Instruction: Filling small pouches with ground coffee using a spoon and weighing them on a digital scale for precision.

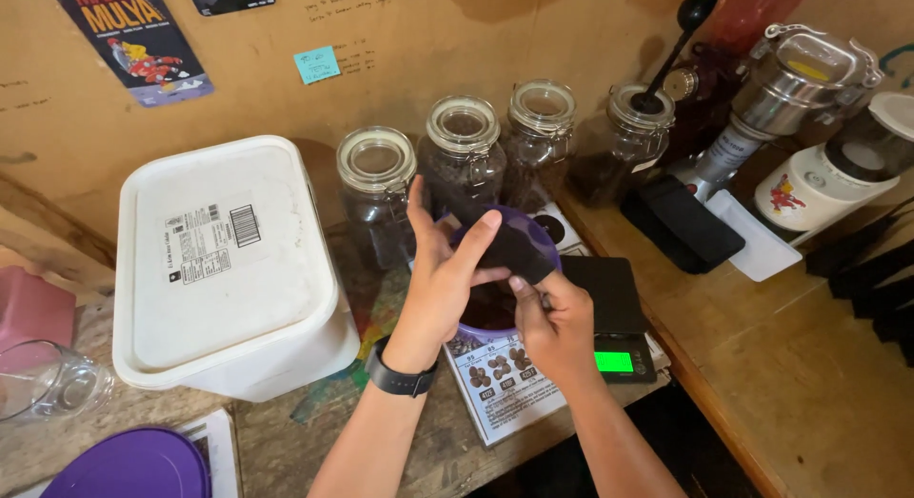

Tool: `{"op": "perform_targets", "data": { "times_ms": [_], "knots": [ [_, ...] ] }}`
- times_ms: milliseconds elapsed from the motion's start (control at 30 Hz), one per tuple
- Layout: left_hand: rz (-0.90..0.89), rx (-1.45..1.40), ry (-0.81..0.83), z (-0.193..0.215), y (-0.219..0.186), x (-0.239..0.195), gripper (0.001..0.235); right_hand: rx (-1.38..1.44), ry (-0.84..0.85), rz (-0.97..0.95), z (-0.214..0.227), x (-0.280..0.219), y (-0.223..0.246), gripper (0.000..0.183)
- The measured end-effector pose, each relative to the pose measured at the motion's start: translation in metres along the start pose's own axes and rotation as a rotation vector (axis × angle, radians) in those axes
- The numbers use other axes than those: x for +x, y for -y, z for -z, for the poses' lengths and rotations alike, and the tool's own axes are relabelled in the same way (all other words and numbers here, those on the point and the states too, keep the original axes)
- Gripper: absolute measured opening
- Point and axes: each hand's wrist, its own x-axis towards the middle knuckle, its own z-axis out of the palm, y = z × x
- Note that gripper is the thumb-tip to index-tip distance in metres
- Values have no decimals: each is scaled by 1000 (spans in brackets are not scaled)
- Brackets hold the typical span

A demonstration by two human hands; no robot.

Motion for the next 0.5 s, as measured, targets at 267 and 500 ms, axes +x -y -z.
{"op": "perform_targets", "data": {
  "times_ms": [267,500],
  "knots": [
    [-179,308,-71,16,9,4,91,112,-33,-24,0,2,1,19],
    [-821,964,-400,18,18,9,47,407,-48,-115,2,4,-2,24]
  ]
}}
